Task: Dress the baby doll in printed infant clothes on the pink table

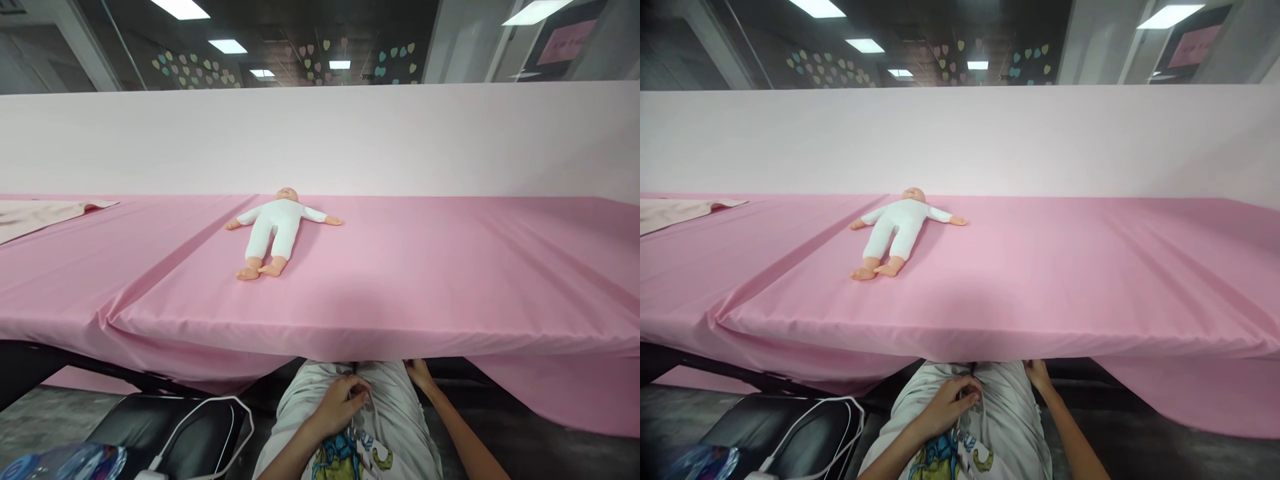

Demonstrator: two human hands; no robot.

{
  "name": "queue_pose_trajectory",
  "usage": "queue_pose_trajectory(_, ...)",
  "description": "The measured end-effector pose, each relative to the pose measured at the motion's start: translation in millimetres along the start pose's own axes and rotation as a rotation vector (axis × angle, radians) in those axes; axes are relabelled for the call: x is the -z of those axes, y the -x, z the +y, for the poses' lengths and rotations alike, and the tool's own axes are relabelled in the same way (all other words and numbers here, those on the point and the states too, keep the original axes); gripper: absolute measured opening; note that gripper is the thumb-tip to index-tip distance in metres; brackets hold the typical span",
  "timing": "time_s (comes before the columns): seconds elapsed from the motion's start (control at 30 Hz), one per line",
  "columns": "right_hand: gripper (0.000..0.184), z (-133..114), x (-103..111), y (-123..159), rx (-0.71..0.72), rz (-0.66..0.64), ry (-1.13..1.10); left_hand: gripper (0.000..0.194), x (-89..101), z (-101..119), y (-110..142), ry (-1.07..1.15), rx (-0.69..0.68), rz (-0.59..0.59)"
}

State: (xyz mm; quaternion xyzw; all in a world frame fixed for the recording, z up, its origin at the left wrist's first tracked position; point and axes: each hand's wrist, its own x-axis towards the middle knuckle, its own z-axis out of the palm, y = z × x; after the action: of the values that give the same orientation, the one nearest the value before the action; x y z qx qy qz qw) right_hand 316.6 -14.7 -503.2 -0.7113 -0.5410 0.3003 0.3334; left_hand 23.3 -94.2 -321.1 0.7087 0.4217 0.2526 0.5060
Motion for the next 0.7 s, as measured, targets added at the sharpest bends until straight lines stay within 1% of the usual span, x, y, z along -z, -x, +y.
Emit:
queue_pose_trajectory(0.37,0.021,-1,-10,3,-0.043,0.053,-0.007,0.029,0.2,2,0,-0.004,0.014,0.008)
queue_pose_trajectory(0.53,0.023,2,-15,1,-0.089,0.065,-0.008,0.03,-0.1,0,0,0.0,0.004,0.015)
queue_pose_trajectory(0.7,0.025,3,-17,0,-0.141,0.093,0.002,0.032,1.7,3,0,0.006,0.014,0.003)
